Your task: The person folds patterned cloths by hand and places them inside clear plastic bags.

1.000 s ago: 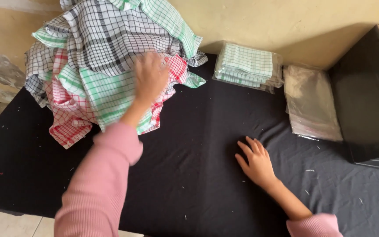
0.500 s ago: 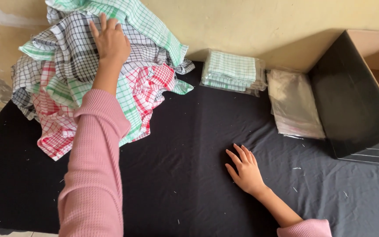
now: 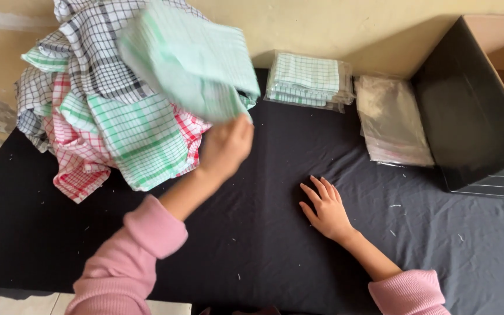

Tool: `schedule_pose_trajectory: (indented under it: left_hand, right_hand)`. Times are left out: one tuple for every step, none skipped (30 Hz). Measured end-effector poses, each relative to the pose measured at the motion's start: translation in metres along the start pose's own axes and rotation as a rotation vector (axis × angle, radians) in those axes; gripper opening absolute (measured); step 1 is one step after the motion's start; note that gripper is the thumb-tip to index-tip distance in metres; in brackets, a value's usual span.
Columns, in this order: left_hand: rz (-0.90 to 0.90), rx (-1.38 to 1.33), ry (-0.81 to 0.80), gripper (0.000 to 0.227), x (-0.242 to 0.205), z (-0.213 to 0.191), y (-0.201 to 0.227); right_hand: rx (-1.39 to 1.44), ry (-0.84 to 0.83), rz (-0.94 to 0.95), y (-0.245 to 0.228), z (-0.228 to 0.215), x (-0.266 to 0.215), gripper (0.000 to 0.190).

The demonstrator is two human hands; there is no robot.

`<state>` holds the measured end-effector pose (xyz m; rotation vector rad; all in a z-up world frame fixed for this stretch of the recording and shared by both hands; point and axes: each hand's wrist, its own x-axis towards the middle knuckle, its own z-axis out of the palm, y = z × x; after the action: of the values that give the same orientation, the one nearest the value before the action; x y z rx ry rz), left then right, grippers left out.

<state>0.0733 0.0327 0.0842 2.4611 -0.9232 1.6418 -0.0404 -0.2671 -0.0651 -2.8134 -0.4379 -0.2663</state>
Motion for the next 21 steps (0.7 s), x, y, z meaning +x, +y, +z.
schedule_pose_trajectory:
  left_hand:
    - [-0.002, 0.001, -0.002, 0.003, -0.011, -0.001, 0.017]
    - [-0.048, -0.091, -0.077, 0.006, -0.022, -0.003, 0.033]
    - [-0.094, -0.183, -0.152, 0.010, -0.032, -0.005, 0.050]
    - [-0.095, -0.181, -0.153, 0.010, -0.048, -0.001, 0.065]
    - [-0.128, -0.264, -0.213, 0.010, -0.063, 0.004, 0.081]
    - [-0.160, -0.348, -0.271, 0.010, -0.077, 0.008, 0.097]
    - [-0.161, -0.349, -0.270, 0.010, -0.089, 0.006, 0.109]
    - [-0.083, -0.406, -0.284, 0.009, -0.100, 0.005, 0.122]
    - [-0.005, -0.462, -0.296, 0.009, -0.112, 0.003, 0.134]
    - [-0.008, -0.465, -0.298, 0.009, -0.115, 0.000, 0.145]
    - [0.037, -0.527, -0.287, 0.006, -0.118, -0.004, 0.155]
    - [0.083, -0.587, -0.274, 0.005, -0.120, -0.006, 0.165]
    - [0.080, -0.589, -0.274, 0.005, -0.115, -0.020, 0.169]
    - [0.112, -0.708, -0.208, 0.004, -0.109, -0.034, 0.172]
    - [0.144, -0.827, -0.141, 0.006, -0.103, -0.048, 0.176]
    - [0.141, -0.828, -0.141, 0.006, -0.110, -0.047, 0.185]
    - [0.165, -0.923, -0.101, 0.006, -0.118, -0.046, 0.193]
    - [0.189, -1.019, -0.061, 0.010, -0.126, -0.046, 0.201]
    - [0.187, -1.019, -0.062, 0.010, -0.126, -0.045, 0.198]
    - [0.132, -0.927, -0.085, 0.028, -0.127, -0.043, 0.195]
    - [0.077, -0.834, -0.108, 0.052, -0.128, -0.042, 0.192]
  right_hand:
    - [0.001, -0.002, -0.002, 0.000, 0.000, 0.000, 0.054]
    - [0.003, 0.011, -0.001, -0.001, 0.000, 0.001, 0.053]
    - [0.006, 0.023, -0.001, -0.001, 0.000, 0.001, 0.053]
    - [0.007, 0.023, -0.002, -0.001, 0.000, 0.002, 0.053]
    - [0.012, 0.011, 0.014, -0.001, 0.001, 0.003, 0.052]
    - [0.014, 0.000, 0.032, 0.000, 0.000, 0.004, 0.052]
    - [0.013, 0.000, 0.032, -0.003, -0.002, 0.006, 0.052]
    - [0.023, 0.000, 0.041, -0.005, -0.004, 0.009, 0.056]
    - [0.033, 0.001, 0.049, -0.008, -0.006, 0.011, 0.060]
    - [0.032, -0.003, 0.051, -0.010, -0.007, 0.015, 0.060]
    - [0.087, 0.003, 0.030, -0.013, -0.008, 0.018, 0.064]
    - [0.142, 0.011, 0.008, -0.015, -0.009, 0.024, 0.069]
    - [0.140, 0.009, 0.008, -0.013, -0.006, 0.027, 0.069]
    - [0.167, 0.078, -0.129, -0.011, -0.003, 0.030, 0.064]
    - [0.193, 0.148, -0.265, -0.009, 0.001, 0.034, 0.058]
    - [0.192, 0.146, -0.266, -0.007, 0.001, 0.035, 0.058]
    - [0.179, 0.196, -0.358, -0.006, 0.001, 0.035, 0.037]
    - [0.167, 0.247, -0.450, -0.005, 0.001, 0.036, 0.022]
    - [0.168, 0.245, -0.450, -0.003, -0.001, 0.035, 0.022]
    - [0.301, 0.279, -0.508, 0.000, -0.004, 0.034, 0.022]
    - [0.435, 0.312, -0.565, 0.002, -0.006, 0.033, 0.031]
